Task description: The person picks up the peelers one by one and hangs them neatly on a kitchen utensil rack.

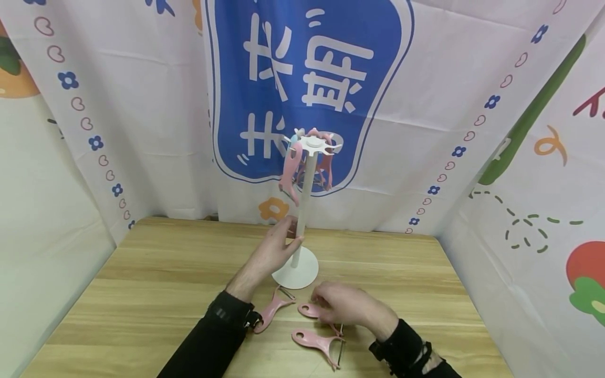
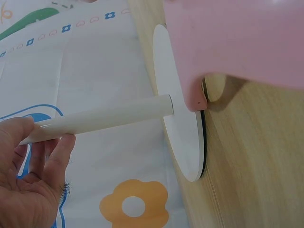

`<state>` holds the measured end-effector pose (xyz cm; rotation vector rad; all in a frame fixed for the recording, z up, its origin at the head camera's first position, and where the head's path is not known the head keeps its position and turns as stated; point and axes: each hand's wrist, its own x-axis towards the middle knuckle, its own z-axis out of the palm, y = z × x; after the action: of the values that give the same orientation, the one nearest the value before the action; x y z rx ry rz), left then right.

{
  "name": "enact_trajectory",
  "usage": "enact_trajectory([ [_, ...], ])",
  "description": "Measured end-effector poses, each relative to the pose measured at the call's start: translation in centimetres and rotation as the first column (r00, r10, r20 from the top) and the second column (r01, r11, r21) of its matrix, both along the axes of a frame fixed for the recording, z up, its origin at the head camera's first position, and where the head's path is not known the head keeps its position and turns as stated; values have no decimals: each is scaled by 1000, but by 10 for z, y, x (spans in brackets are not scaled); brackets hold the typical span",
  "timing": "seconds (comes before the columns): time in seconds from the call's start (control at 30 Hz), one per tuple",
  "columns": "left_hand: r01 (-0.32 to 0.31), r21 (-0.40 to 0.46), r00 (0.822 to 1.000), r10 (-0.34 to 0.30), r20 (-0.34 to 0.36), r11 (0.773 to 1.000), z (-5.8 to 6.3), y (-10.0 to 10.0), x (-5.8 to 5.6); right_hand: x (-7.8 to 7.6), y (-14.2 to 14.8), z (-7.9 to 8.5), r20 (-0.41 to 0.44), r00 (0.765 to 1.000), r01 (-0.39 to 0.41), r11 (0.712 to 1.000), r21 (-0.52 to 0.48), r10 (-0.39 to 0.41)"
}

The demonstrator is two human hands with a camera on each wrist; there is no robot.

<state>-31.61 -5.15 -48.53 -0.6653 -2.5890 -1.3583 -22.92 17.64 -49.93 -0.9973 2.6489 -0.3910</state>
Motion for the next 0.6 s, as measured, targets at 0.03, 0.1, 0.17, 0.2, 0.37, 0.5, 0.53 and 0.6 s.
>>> enact_trajectory([
  [0.03,0,0,1000,0,0,1000,0,0,0,0,0,0,2,1000,0,1000,11,0],
  [0.1,0,0,1000,0,-1,1000,0,0,0,1,0,-1,-1,1000,1,999,36,-1],
  [0.17,0,-1,1000,0,0,1000,0,0,0,1,1,-2,-9,1000,2,998,57,-2],
  [0.2,1,-1,1000,-1,0,1000,0,0,0,1,1,-3,-11,1000,2,998,64,-2],
  [0.37,6,3,1000,-6,-4,1000,-1,0,0,0,1,-4,-6,1000,7,998,62,-7],
  [0.5,5,1,1000,-5,-3,1000,-1,0,0,-1,3,-5,10,1000,14,998,55,-14],
  [0.53,4,-2,1000,-4,-2,1000,0,0,0,-2,3,-4,19,1000,20,999,50,-21],
  [0.6,3,-6,1000,-3,1,1000,-1,-1,0,-2,5,-3,34,999,35,999,41,-36],
])
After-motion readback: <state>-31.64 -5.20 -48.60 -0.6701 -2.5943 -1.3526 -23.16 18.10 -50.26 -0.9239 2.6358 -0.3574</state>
